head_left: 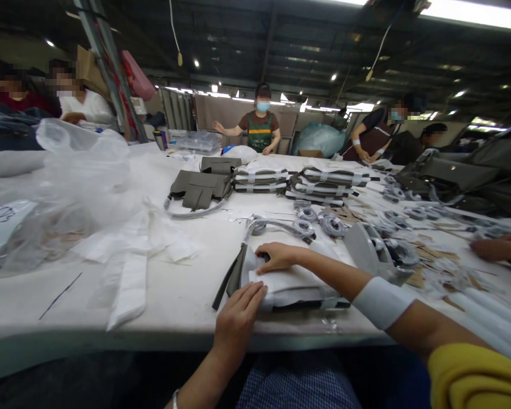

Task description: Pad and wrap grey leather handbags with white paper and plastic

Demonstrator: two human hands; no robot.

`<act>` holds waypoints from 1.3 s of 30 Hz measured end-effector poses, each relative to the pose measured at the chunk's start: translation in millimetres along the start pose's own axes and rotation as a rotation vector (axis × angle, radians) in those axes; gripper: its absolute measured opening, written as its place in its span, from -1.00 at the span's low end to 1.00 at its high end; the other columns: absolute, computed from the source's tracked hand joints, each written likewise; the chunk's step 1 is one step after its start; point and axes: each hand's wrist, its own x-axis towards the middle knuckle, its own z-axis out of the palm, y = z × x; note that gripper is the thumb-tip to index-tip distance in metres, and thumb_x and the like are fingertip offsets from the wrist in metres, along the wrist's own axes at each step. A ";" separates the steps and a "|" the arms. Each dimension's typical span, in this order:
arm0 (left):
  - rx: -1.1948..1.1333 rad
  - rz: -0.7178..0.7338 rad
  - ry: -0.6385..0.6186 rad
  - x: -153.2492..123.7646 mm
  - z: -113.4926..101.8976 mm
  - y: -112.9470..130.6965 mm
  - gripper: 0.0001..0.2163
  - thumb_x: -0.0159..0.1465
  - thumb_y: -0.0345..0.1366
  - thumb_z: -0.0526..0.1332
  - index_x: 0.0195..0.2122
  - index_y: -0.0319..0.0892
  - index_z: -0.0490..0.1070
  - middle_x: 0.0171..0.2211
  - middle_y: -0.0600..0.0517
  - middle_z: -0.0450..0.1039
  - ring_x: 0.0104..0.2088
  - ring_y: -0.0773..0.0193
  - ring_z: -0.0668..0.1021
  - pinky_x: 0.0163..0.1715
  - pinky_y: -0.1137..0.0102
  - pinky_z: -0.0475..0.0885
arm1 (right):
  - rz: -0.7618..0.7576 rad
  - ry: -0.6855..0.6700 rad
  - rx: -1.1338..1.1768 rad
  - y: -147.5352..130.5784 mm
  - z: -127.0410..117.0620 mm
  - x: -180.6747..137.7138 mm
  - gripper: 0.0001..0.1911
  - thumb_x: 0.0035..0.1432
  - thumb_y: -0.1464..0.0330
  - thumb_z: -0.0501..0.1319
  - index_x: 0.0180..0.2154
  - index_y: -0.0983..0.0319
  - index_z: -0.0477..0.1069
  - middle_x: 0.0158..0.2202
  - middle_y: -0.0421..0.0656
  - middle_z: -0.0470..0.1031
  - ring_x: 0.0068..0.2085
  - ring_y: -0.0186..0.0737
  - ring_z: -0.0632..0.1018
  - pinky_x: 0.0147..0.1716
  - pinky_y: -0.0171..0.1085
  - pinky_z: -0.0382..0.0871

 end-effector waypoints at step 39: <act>-0.941 -0.581 0.328 85.1 -65.4 -9.9 -0.44 0.38 0.14 0.01 0.23 -0.13 0.31 0.11 -0.10 0.46 0.09 0.09 0.49 0.14 0.25 0.34 | 0.100 0.836 0.514 80.5 -14.6 -132.3 -0.34 0.07 0.40 0.23 0.24 0.10 0.32 0.20 -0.17 0.44 0.17 0.01 0.47 0.18 -0.03 0.35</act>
